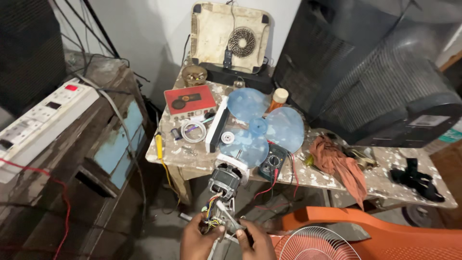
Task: The person handles a disassembled electric fan motor on a workbench, turning it and manipulating its wiring. They use a multimeter with probe leads, adjusting its dial and touching the probes to the motor's terminals to test it, and wipe the multimeter with a cloth.
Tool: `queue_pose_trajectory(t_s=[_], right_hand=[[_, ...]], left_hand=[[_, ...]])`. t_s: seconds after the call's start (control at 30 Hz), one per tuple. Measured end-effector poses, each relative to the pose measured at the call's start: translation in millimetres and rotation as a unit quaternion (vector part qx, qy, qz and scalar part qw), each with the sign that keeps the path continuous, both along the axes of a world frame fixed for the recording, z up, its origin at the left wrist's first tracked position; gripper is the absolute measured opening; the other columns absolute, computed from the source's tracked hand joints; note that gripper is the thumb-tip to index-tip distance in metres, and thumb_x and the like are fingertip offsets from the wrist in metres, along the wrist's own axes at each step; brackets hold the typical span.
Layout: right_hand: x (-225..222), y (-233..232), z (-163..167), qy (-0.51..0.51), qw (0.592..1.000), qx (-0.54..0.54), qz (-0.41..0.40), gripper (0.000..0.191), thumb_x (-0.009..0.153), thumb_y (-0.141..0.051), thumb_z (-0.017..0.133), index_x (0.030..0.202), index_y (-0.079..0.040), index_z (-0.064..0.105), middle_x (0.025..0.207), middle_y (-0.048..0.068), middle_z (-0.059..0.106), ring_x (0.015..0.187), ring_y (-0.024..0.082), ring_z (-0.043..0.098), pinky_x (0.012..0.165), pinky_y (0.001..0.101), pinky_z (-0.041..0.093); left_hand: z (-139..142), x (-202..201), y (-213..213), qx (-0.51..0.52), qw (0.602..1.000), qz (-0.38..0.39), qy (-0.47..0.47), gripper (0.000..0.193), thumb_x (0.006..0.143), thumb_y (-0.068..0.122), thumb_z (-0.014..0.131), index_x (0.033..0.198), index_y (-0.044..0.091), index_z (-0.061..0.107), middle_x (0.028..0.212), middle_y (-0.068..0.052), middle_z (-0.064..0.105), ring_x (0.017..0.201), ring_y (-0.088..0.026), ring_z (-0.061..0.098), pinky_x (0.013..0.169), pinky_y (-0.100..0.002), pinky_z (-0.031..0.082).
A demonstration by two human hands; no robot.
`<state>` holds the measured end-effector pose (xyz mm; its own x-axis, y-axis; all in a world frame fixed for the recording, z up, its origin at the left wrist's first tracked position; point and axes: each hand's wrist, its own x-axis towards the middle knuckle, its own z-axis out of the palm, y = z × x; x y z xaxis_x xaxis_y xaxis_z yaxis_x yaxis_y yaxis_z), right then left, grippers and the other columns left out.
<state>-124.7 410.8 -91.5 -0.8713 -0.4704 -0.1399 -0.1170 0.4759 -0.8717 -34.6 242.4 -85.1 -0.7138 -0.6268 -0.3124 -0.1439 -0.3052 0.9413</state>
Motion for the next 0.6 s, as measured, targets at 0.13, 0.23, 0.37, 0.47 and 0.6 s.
queue_pose_trajectory(t_s=[0.13,0.23,0.37,0.47,0.6], right_hand=[[-2.8,7.5,-0.6,0.065,0.995,-0.046,0.061,0.019,0.086,-0.012,0.072,0.104,-0.005,0.076,0.080,0.011,0.073,0.072,0.018,0.071,0.069,0.0288,0.055],[-8.6,16.2,4.6,0.149,0.979,-0.089,0.104,0.021,0.084,-0.012,0.074,0.103,-0.003,0.074,0.084,0.011,0.074,0.076,0.019,0.074,0.071,0.0301,0.057],[-11.7,27.0,23.3,0.094,0.993,0.023,0.071,0.026,0.086,-0.019,0.071,0.109,-0.009,0.077,0.082,0.010,0.073,0.068,0.021,0.073,0.066,0.0320,0.056],[-6.8,21.1,38.5,0.172,0.982,-0.032,0.074,0.023,0.084,-0.020,0.072,0.103,-0.008,0.077,0.083,0.010,0.073,0.071,0.023,0.076,0.066,0.0332,0.058],[-0.3,11.5,52.3,0.190,0.979,0.007,0.076,0.027,0.084,-0.022,0.074,0.109,-0.012,0.078,0.085,0.011,0.072,0.072,0.027,0.075,0.064,0.0361,0.058]], left_hand=[[-6.5,1.6,4.0,0.014,0.999,0.020,0.044,0.042,0.074,-0.012,0.077,0.115,-0.003,0.071,0.096,-0.009,0.078,0.089,-0.015,0.072,0.081,-0.029,0.058],[-14.2,6.8,5.9,0.023,0.998,0.006,0.058,0.043,0.075,-0.017,0.073,0.116,-0.003,0.070,0.099,-0.009,0.077,0.092,-0.015,0.072,0.083,-0.029,0.058],[-16.5,11.6,7.5,0.045,0.997,0.002,0.065,0.044,0.077,-0.018,0.069,0.118,-0.002,0.069,0.100,-0.011,0.079,0.092,-0.016,0.074,0.084,-0.030,0.059],[-11.7,9.4,7.9,0.010,0.999,0.026,0.047,0.042,0.076,-0.017,0.071,0.116,-0.002,0.069,0.101,-0.010,0.079,0.094,-0.015,0.074,0.085,-0.030,0.059],[-3.5,7.8,6.8,-0.033,0.998,0.031,0.054,0.041,0.076,-0.017,0.072,0.115,-0.002,0.070,0.097,-0.009,0.078,0.091,-0.014,0.073,0.083,-0.029,0.058]])
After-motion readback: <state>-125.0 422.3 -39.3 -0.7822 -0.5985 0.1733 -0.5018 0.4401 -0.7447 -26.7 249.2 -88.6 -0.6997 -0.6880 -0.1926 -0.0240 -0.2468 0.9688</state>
